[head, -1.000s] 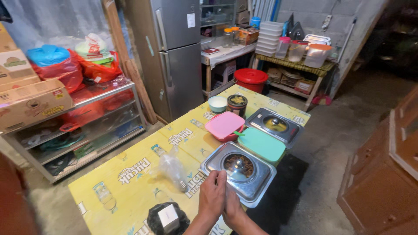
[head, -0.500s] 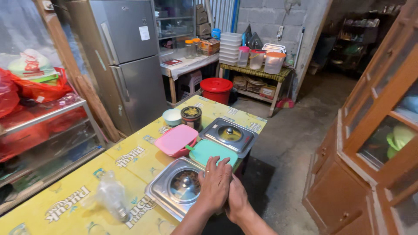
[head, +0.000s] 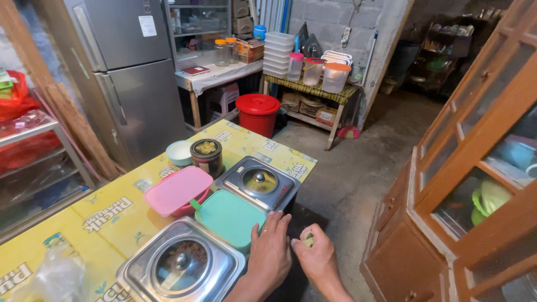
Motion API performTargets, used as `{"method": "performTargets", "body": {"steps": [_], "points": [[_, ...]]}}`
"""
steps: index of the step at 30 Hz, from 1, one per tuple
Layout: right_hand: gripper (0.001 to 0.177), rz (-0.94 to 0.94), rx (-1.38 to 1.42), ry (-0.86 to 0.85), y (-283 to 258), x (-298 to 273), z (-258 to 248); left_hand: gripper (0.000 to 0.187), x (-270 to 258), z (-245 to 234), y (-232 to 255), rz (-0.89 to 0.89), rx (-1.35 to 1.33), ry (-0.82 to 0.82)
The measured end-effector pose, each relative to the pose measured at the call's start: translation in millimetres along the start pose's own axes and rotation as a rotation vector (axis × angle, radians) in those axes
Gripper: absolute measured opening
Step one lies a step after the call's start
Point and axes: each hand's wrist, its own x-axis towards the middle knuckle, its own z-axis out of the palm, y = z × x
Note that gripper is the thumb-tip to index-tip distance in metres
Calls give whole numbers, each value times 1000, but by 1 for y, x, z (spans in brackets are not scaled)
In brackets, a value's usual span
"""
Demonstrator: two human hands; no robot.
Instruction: The person removes a light bulb from a ceiling fixture using a cloth, then screws a new bulb into the same fixture. The task is performed in a small shop or storage area with visible food containers and a refrigerator.
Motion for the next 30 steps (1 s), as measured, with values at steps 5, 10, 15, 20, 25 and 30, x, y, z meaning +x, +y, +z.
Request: {"method": "performTargets", "body": {"steps": [5, 10, 15, 20, 25, 30], "points": [[32, -246, -20, 44, 11, 58, 3, 71, 54, 39, -18, 81, 37, -55], [31, -271, -71, 44, 27, 135, 14, 79, 134, 81, -37, 45, 54, -189], [26, -184, -41, 70, 46, 210, 28, 80, 199, 101, -49, 29, -11, -260], [24, 124, 221, -38, 92, 278, 53, 92, 245, 117, -59, -40, -58, -389], [29, 317, 662, -165, 139, 334, 75, 105, 282, 141, -70, 25, -81, -483], [49, 429, 1012, -403, 167, 370, 79, 105, 307, 158, -71, 79, -225, -411]]}}
